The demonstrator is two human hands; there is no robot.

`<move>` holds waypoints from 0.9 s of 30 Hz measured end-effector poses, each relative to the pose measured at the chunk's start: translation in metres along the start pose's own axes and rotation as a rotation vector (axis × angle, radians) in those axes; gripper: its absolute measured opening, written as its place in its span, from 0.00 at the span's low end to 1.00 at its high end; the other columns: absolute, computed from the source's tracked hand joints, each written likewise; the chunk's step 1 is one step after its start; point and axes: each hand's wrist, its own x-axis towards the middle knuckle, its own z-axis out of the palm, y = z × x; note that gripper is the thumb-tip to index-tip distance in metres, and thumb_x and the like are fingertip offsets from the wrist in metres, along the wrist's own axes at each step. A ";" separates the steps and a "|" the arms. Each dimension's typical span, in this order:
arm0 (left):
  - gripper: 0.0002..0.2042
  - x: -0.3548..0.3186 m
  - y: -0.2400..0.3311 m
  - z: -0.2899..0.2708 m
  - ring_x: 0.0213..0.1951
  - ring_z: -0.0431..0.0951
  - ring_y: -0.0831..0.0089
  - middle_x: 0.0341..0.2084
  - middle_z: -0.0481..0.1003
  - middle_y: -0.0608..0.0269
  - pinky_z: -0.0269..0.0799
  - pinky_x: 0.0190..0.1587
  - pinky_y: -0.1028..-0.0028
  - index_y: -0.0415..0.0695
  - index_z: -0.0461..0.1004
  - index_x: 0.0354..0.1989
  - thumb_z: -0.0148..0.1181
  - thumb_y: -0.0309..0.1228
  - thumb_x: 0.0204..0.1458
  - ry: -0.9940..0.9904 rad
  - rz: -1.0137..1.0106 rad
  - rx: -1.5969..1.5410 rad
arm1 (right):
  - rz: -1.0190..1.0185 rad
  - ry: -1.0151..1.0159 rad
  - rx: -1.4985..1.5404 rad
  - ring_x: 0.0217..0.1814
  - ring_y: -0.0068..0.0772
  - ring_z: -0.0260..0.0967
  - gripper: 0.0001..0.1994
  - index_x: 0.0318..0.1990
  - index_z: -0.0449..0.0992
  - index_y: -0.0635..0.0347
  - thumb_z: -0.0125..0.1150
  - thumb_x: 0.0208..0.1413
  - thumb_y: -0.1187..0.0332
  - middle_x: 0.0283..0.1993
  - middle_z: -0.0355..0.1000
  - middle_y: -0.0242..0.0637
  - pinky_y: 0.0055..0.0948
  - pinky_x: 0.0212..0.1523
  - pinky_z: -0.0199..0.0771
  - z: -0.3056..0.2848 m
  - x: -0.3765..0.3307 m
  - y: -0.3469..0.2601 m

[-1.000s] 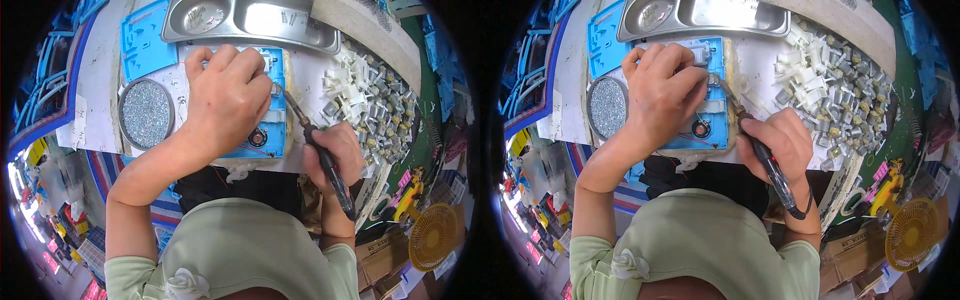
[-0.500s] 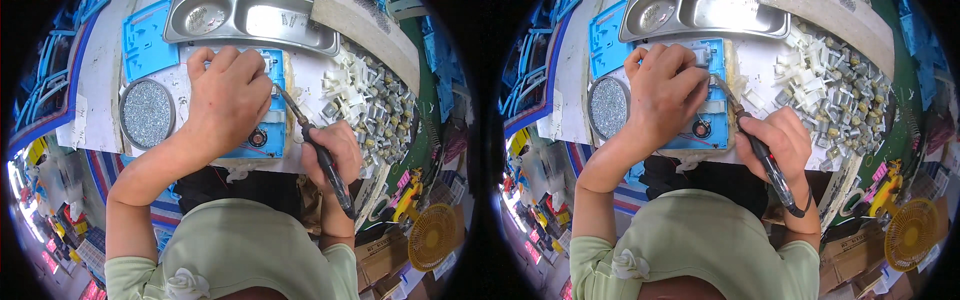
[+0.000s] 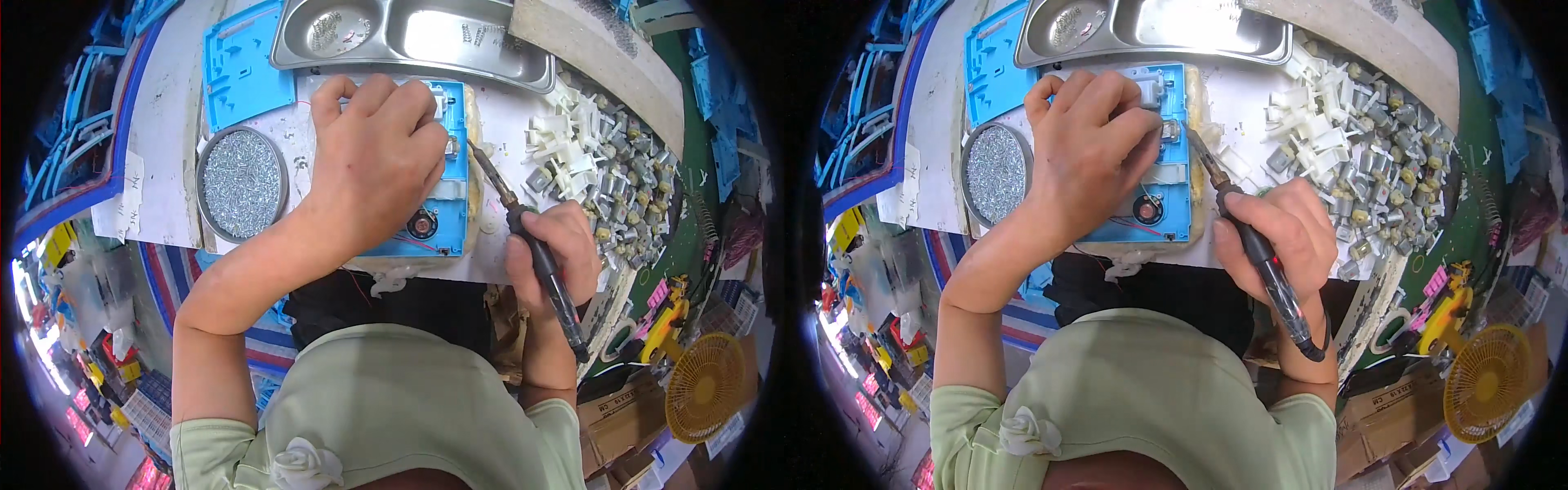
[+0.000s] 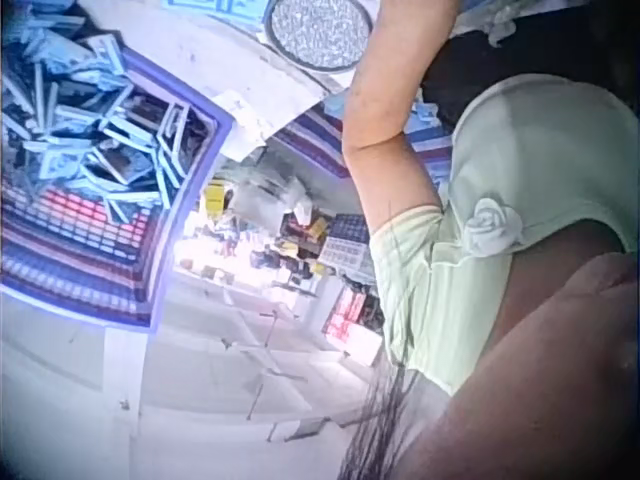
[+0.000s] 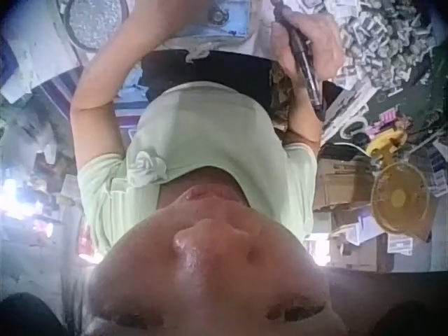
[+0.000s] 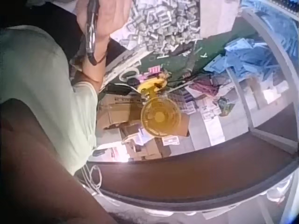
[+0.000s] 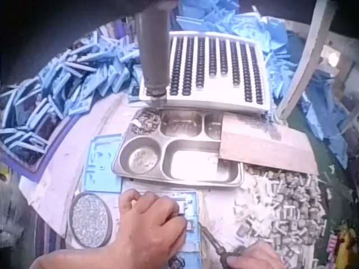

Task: Assemble electronic components and casing using a power screwdriver and soldering iron.

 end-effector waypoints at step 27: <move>0.06 0.001 0.000 0.000 0.38 0.70 0.68 0.31 0.69 0.71 0.57 0.51 0.54 0.50 0.73 0.20 0.66 0.29 0.41 -0.004 -0.004 -0.005 | -0.053 -0.059 -0.115 0.25 0.35 0.61 0.22 0.41 0.83 0.53 0.74 0.34 0.82 0.24 0.63 0.29 0.30 0.25 0.62 -0.007 0.008 -0.006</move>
